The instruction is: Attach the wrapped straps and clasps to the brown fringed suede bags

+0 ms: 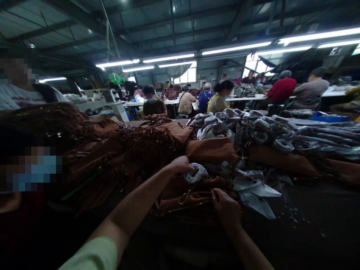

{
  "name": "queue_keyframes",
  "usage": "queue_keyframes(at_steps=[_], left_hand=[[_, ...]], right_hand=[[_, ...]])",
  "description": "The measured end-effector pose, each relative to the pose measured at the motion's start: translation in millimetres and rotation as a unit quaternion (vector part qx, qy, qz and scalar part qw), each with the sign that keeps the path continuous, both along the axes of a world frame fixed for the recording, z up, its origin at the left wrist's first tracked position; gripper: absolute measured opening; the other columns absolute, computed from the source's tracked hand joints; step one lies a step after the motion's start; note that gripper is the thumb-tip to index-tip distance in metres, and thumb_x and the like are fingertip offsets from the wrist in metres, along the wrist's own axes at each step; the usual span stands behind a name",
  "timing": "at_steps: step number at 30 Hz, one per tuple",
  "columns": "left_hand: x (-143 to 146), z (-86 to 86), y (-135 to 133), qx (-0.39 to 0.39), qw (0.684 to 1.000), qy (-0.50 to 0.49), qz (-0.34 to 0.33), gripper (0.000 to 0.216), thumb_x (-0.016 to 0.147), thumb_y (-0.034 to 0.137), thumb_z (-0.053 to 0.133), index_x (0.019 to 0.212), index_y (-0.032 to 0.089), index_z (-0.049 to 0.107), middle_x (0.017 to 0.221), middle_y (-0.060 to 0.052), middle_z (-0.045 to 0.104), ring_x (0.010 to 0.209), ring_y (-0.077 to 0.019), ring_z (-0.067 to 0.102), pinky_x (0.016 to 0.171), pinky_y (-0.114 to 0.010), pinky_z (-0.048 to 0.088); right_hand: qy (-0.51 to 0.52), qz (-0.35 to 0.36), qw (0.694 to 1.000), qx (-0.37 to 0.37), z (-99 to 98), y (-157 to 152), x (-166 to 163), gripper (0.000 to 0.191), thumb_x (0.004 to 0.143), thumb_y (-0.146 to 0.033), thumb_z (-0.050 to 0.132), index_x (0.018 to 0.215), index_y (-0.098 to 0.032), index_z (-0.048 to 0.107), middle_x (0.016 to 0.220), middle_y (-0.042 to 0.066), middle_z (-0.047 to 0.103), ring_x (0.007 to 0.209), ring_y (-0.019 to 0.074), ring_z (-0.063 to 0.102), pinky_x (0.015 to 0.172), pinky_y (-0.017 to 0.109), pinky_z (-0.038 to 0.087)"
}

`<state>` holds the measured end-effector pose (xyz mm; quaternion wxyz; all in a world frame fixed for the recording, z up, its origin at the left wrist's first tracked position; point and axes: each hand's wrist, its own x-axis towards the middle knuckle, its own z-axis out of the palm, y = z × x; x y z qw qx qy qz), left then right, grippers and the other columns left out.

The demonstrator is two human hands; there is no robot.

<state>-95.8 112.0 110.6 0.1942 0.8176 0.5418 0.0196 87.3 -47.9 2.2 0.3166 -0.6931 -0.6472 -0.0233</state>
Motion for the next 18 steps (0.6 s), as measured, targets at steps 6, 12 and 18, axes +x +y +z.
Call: queue_keyframes(at_steps=[6,12,18], left_hand=[[-13.9,-8.5,-17.2,0.015,0.995,0.066,0.071,0.045,0.072,0.053,0.06,0.078,0.01,0.072,0.07,-0.01,0.066,0.061,-0.0167,0.06,0.052,-0.023,0.037],[-15.5,5.0,-57.1,0.153,0.983,0.102,0.013,0.043,0.079,0.054,0.057,0.089,0.014,0.071,0.089,-0.016,0.069,0.088,-0.025,0.064,0.076,-0.03,0.045],[8.6,-3.2,-60.0,0.142,0.921,-0.082,-0.352,0.018,0.076,0.031,0.07,0.093,0.024,0.071,0.097,-0.002,0.068,0.096,-0.0163,0.058,0.089,-0.024,0.039]], right_hand=[[0.013,-0.002,1.0,-0.009,3.7,-0.8,-1.0,0.028,0.091,-0.037,0.041,0.093,-0.024,0.066,0.085,0.001,0.072,0.069,0.0168,0.066,0.059,0.025,0.034],[0.027,0.011,0.999,-0.015,1.5,-1.0,-0.1,0.029,0.091,-0.038,0.042,0.093,-0.024,0.066,0.084,0.003,0.071,0.069,0.0167,0.065,0.059,0.025,0.032],[0.013,-0.001,0.999,-0.03,2.8,-1.0,0.0,0.03,0.091,-0.038,0.041,0.094,-0.024,0.067,0.085,0.003,0.071,0.067,0.0159,0.064,0.057,0.025,0.031]])
